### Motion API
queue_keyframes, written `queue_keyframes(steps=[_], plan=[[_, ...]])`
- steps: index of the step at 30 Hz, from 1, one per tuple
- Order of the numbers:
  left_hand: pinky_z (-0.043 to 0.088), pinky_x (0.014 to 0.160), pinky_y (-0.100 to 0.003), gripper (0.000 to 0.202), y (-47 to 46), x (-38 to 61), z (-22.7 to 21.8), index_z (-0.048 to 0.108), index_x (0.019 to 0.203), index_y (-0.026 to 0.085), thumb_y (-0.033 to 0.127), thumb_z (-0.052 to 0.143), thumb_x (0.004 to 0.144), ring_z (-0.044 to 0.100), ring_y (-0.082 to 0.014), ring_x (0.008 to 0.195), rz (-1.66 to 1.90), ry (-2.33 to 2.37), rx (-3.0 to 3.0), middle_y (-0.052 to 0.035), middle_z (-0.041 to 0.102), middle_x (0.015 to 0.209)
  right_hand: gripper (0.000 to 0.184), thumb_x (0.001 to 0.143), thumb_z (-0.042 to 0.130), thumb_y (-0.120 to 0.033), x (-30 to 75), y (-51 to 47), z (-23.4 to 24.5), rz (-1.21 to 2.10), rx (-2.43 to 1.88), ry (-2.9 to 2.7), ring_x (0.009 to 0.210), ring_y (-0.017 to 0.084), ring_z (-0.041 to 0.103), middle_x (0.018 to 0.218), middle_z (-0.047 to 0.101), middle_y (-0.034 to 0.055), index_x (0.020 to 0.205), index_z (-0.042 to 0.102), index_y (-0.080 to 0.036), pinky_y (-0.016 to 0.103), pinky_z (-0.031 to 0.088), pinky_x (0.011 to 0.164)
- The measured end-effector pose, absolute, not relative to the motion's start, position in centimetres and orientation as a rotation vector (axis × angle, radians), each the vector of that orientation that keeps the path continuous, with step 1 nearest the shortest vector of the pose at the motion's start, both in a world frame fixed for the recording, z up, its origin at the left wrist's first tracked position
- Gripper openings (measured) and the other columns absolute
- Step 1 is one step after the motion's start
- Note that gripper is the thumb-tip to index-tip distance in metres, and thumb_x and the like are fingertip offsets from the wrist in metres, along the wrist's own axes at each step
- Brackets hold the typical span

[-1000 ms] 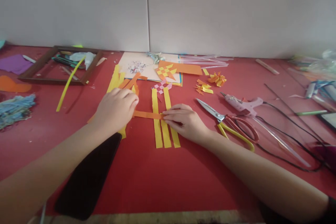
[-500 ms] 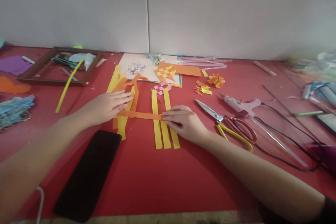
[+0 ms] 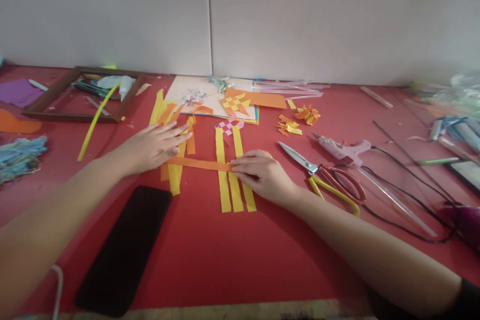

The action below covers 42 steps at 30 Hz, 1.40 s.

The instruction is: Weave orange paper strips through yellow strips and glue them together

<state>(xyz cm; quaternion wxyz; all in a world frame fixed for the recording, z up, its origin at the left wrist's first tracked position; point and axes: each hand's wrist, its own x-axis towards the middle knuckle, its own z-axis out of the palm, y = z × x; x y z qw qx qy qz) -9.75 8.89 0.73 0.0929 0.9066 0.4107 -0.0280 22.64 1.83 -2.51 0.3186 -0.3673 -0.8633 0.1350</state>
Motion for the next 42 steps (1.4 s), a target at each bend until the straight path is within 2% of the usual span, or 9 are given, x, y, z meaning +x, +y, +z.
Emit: queue_keyframes(steps=[4,9,15,21,27,31,37,40,42], plan=[[0.015,0.115,-0.052,0.057,9.3,-9.4,1.5,0.037,0.146,0.029,0.058,0.020,0.099,0.021,-0.0270,0.145,-0.074,1.340,2.771,-0.0033,0.030,0.156,0.019,0.090,0.057,-0.020,22.7,1.8,-2.6,0.362,-0.970,-2.271,0.093,0.017,0.066,0.103,0.075,0.0012,0.093,0.076,-0.026,0.037,0.053,0.088],[0.025,0.115,-0.041,0.051,9.0,-9.3,1.7,0.052,0.135,0.024,0.052,0.033,0.098,0.036,-0.0215,0.139,0.269,1.341,2.793,-0.0050,0.044,0.149,0.020,0.091,0.057,-0.020,22.8,1.8,-2.6,0.367,-0.970,-2.284,0.093,0.018,0.067,0.105,0.075,0.0010,0.094,0.075,-0.025,0.039,0.052,0.089],[0.028,0.111,-0.051,0.051,9.1,-9.8,0.6,0.054,0.133,0.028,0.053,0.037,0.093,0.042,-0.0274,0.136,0.189,1.440,2.693,-0.0045,0.052,0.142,0.020,0.090,0.057,-0.019,22.7,1.8,-2.4,0.361,-0.960,-2.289,0.093,0.017,0.068,0.105,0.075,0.0020,0.094,0.075,-0.025,0.039,0.052,0.089],[0.035,0.110,-0.042,0.057,10.3,-9.6,0.7,0.050,0.137,0.022,0.051,0.045,0.089,0.047,-0.0247,0.132,0.324,1.484,2.533,-0.0067,0.051,0.143,0.019,0.090,0.058,-0.020,22.6,1.9,-2.4,0.356,-0.957,-2.286,0.093,0.017,0.068,0.104,0.075,0.0015,0.094,0.075,-0.026,0.037,0.053,0.088],[0.032,0.111,-0.045,0.040,10.0,-7.5,1.7,0.062,0.123,0.029,0.039,0.036,0.095,0.048,-0.0230,0.130,0.482,1.361,2.682,-0.0021,0.058,0.136,0.020,0.091,0.057,-0.020,22.7,1.8,-2.5,0.364,-0.952,-2.273,0.093,0.017,0.067,0.104,0.075,0.0014,0.094,0.075,-0.025,0.038,0.053,0.088],[0.019,0.113,-0.058,0.038,8.9,-6.2,1.4,0.063,0.122,0.037,0.037,0.038,0.094,0.039,-0.0298,0.137,0.286,1.179,2.788,0.0041,0.055,0.139,0.019,0.091,0.056,-0.020,22.7,1.8,-2.5,0.348,-0.944,-2.278,0.092,0.017,0.067,0.104,0.075,0.0012,0.093,0.075,-0.025,0.038,0.053,0.088],[0.012,0.113,-0.061,0.043,8.9,-7.4,0.5,0.059,0.128,0.031,0.041,0.030,0.097,0.041,-0.0304,0.136,0.225,1.413,2.823,-0.0040,0.055,0.139,0.018,0.091,0.057,-0.021,22.7,1.9,-2.6,0.340,-0.943,-2.278,0.092,0.018,0.066,0.104,0.075,0.0021,0.093,0.075,-0.022,0.037,0.053,0.088],[0.023,0.111,-0.056,0.042,8.3,-6.8,1.3,0.065,0.117,0.027,0.043,0.032,0.097,0.048,-0.0289,0.130,0.348,1.409,2.782,-0.0063,0.057,0.137,0.018,0.090,0.057,-0.020,22.7,1.9,-2.7,0.351,-0.958,-2.279,0.094,0.018,0.066,0.104,0.075,0.0016,0.094,0.075,-0.024,0.036,0.052,0.088],[0.039,0.100,-0.045,0.039,7.5,-5.6,2.0,0.067,0.105,0.024,0.044,0.035,0.097,0.059,-0.0252,0.113,0.370,1.353,2.693,-0.0054,0.068,0.117,0.018,0.090,0.058,-0.020,22.7,1.9,-2.7,0.353,-0.961,-2.284,0.095,0.018,0.066,0.105,0.075,0.0017,0.094,0.075,-0.023,0.037,0.051,0.089]])
